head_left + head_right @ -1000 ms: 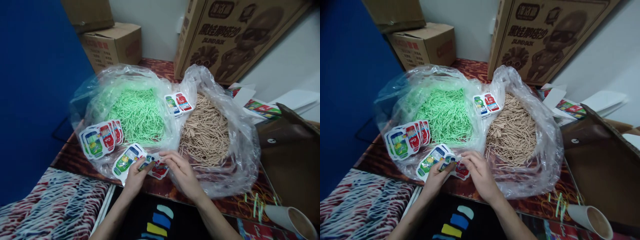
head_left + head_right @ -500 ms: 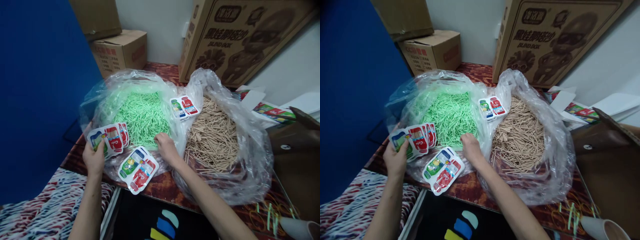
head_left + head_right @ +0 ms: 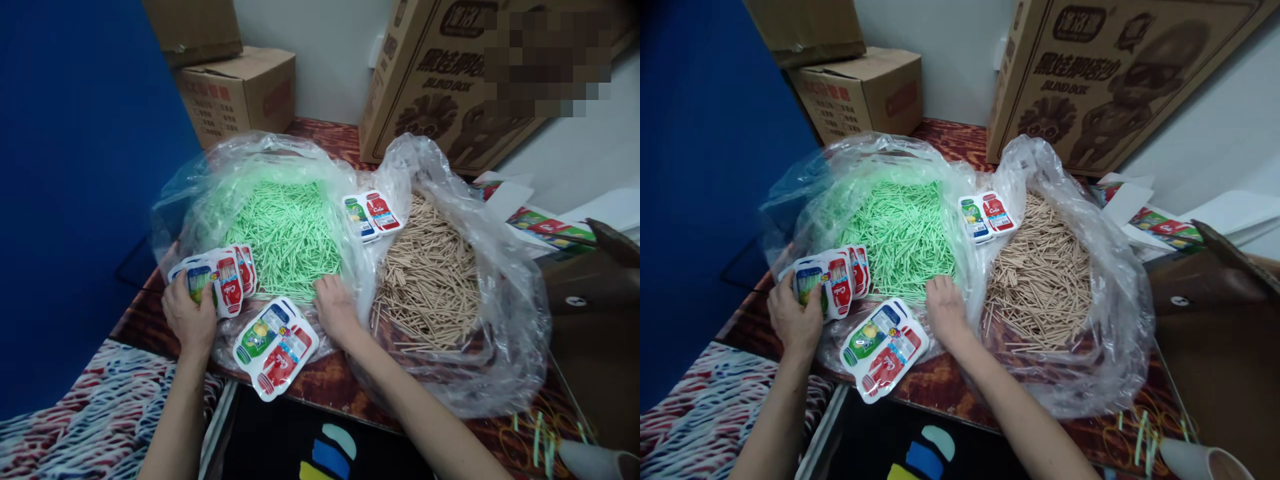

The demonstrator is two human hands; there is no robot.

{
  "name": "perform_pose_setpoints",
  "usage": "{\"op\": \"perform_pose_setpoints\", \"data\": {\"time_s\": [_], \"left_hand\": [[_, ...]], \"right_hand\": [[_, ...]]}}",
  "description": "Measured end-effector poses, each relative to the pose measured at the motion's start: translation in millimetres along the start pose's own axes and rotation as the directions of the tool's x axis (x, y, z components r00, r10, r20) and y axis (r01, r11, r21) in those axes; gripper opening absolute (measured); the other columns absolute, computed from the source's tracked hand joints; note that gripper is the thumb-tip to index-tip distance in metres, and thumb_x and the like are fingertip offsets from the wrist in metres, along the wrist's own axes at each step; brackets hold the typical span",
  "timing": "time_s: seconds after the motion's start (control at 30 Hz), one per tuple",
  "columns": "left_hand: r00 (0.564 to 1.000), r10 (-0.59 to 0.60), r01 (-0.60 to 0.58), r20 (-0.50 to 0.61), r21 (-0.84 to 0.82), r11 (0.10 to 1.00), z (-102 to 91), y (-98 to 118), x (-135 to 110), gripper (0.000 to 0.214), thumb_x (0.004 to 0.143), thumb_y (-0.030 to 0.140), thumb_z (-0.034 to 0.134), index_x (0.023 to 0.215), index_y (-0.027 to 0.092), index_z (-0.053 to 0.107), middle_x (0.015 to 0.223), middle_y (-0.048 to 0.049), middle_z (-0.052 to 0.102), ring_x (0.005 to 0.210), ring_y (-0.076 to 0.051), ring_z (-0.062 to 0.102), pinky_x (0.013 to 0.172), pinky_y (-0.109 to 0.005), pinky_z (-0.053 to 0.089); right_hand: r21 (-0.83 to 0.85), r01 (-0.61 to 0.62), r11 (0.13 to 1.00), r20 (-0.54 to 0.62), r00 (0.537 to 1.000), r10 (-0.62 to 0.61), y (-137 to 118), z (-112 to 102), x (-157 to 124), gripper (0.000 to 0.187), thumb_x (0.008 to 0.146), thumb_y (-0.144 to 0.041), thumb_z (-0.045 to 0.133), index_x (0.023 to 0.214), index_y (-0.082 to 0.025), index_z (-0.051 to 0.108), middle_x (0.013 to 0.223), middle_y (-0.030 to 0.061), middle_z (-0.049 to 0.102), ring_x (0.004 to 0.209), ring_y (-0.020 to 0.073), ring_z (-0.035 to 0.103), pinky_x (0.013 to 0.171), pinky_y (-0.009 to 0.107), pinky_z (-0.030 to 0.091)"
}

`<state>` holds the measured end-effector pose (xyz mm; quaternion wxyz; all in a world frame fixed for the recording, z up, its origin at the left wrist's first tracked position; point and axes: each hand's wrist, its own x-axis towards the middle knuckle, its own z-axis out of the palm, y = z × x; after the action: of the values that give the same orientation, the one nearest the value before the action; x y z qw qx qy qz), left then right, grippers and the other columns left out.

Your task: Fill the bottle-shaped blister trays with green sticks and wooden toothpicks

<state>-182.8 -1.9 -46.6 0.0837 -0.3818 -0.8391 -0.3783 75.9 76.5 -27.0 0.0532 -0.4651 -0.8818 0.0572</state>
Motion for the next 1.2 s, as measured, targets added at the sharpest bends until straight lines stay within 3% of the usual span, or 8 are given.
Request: {"op": "perform_pose_setpoints", "data": {"time_s": [0.27,0.57,0.77,0.9,0.97,1.0,1.13,1.2], "left_hand": [[0.999,0.051,-0.051,0.006,-0.035,0.998,-8.4,4,-10,0.059,0.082,0.038,0.057,0.134,0.013,0.045,0.137,-0.0186,0.048,0.129,-0.033,0.04,0.108,-0.045,0.029],[0.996,0.086,-0.086,0.002,-0.033,0.996,-21.2,17,-16,0.052,0.084,0.039,0.055,0.128,0.012,0.052,0.135,-0.0208,0.047,0.127,-0.035,0.042,0.106,-0.047,0.031],[0.978,0.207,-0.204,0.03,-0.087,0.975,-26.6,36,-31,0.044,0.086,0.036,0.056,0.126,0.017,0.054,0.135,-0.0171,0.047,0.127,-0.032,0.043,0.106,-0.046,0.032],[0.944,0.29,-0.25,0.159,-0.233,0.94,-19.5,57,-48,0.034,0.086,0.03,0.056,0.119,0.021,0.057,0.133,-0.013,0.05,0.124,-0.028,0.045,0.105,-0.045,0.033],[0.92,0.301,-0.206,0.252,-0.342,0.917,-14.0,69,-56,0.029,0.087,0.028,0.054,0.115,0.022,0.059,0.128,-0.0113,0.054,0.121,-0.026,0.049,0.103,-0.044,0.036],[0.904,0.302,-0.167,0.303,-0.4,0.901,-11.2,76,-59,0.028,0.088,0.028,0.053,0.114,0.022,0.06,0.125,-0.0105,0.056,0.12,-0.025,0.05,0.102,-0.043,0.038],[0.83,0.246,0.103,0.501,-0.571,0.814,0.5,102,-67,0.027,0.086,0.031,0.055,0.111,0.022,0.062,0.116,-0.0091,0.064,0.113,-0.024,0.056,0.099,-0.041,0.041],[0.746,0.204,0.327,0.634,-0.616,0.717,8.4,115,-67,0.03,0.084,0.035,0.059,0.109,0.02,0.063,0.111,-0.0098,0.068,0.107,-0.025,0.061,0.096,-0.04,0.044]], "right_hand": [[-0.169,0.19,0.967,0.104,0.979,-0.174,-14,-7,19,0.019,0.081,-0.008,0.049,0.093,-0.007,0.064,0.095,0.0194,0.057,0.092,0.0302,0.045,0.077,0.041,0.032],[-0.202,0.182,0.962,0.075,0.983,-0.17,-1,7,29,0.021,0.085,-0.01,0.044,0.094,-0.006,0.062,0.094,0.0188,0.058,0.089,0.0285,0.046,0.075,0.04,0.033],[-0.07,0.136,0.988,0.102,0.986,-0.129,14,1,24,0.016,0.088,-0.017,0.045,0.094,-0.01,0.059,0.101,0.0166,0.059,0.096,0.0276,0.049,0.08,0.038,0.036],[0.269,0.006,0.963,0.187,0.981,-0.059,29,-10,33,0.013,0.091,-0.017,0.042,0.084,-0.016,0.053,0.082,0.0073,0.061,0.077,0.0198,0.054,0.07,0.031,0.038],[0.52,-0.137,0.843,0.274,0.962,-0.012,38,-13,40,0.015,0.09,-0.021,0.044,0.075,-0.02,0.048,0.065,0.0,0.056,0.06,0.0156,0.052,0.06,0.027,0.037],[0.639,-0.216,0.739,0.31,0.951,0.01,41,-15,43,0.018,0.089,-0.023,0.046,0.071,-0.02,0.045,0.059,-0.0028,0.053,0.054,0.0135,0.05,0.055,0.025,0.036],[0.907,-0.394,0.147,0.386,0.919,0.075,48,-20,49,0.026,0.082,-0.036,0.059,0.067,-0.019,0.045,0.051,-0.0081,0.046,0.04,0.0067,0.04,0.044,0.02,0.031],[0.889,-0.434,-0.149,0.443,0.896,0.029,47,-23,47,0.026,0.078,-0.037,0.064,0.069,-0.018,0.049,0.052,-0.0089,0.045,0.04,0.0052,0.039,0.044,0.02,0.034]]}}
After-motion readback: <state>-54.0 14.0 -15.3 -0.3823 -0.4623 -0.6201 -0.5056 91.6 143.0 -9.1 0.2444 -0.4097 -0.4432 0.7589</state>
